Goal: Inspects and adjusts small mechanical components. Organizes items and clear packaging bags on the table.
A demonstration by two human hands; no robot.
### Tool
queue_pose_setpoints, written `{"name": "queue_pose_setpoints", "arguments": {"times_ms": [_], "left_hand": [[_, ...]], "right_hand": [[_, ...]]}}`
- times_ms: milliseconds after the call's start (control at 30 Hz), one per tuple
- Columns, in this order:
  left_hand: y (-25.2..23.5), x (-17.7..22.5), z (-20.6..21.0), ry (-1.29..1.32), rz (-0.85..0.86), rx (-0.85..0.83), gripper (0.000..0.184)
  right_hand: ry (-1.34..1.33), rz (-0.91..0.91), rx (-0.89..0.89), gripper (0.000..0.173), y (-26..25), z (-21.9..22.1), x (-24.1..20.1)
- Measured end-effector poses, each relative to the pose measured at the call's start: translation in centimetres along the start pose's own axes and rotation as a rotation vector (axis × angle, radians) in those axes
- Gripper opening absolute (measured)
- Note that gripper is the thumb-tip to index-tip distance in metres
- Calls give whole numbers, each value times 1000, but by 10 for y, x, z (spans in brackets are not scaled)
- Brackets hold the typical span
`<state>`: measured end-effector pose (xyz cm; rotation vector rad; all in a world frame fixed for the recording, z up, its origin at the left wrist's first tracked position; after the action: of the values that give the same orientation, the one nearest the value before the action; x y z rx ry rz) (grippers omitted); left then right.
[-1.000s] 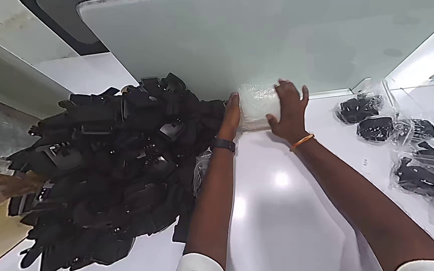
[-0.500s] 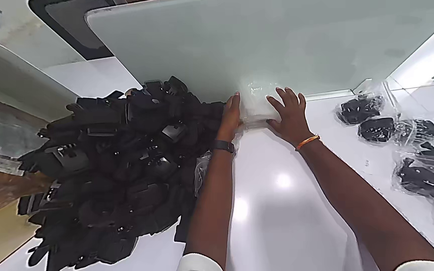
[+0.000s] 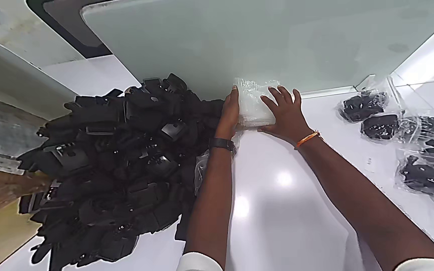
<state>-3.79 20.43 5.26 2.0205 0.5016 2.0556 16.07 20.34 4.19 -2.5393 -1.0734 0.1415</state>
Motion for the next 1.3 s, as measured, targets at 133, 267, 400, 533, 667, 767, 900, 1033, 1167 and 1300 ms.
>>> {"name": "queue_pose_setpoints", "arguments": {"times_ms": [133, 267, 400, 533, 667, 767, 900, 1033, 1167, 1300], "left_hand": [[6, 12, -1, 83, -2, -23, 73], [14, 19, 3, 269, 39, -114, 69], [16, 19, 0, 329, 23, -71, 66], [3, 3, -12, -115, -34, 177, 41], [-9, -15, -7, -553, -59, 182, 29], [-7, -18, 3, -601, -52, 235, 32], [4, -16, 11, -703, -59, 309, 38], [5, -20, 19, -753, -10, 350, 43], [4, -23, 21, -702, -8, 320, 39], [-2, -29, 21, -634, -14, 263, 30]], "right_hand": [[31, 25, 50, 83, -4, -5, -1], [-2, 67, 156, 60, -3, -7, 2], [-42, 147, 245, 43, 0, -13, 2], [-23, 157, 244, 36, 2, -13, 5], [-10, 116, 254, 35, 3, -11, 5], [-30, 93, 193, 42, 3, -8, 4], [-43, 56, 73, 63, 1, 1, 3], [-41, 63, 24, 65, 2, 10, 6], [-37, 71, 25, 60, 2, 10, 4], [-46, 98, -10, 62, 6, 8, 2]]}}
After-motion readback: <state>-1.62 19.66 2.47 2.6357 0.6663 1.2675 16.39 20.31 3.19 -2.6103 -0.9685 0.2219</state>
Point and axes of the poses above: each hand's wrist, its own y-axis away from the middle knuckle, its own z-axis out of the palm, x = y × z, the point moved 3 cm from there along -y, towards the middle knuckle, and after that the axes turned 15 degrees about -z, right-handed, at the moved point
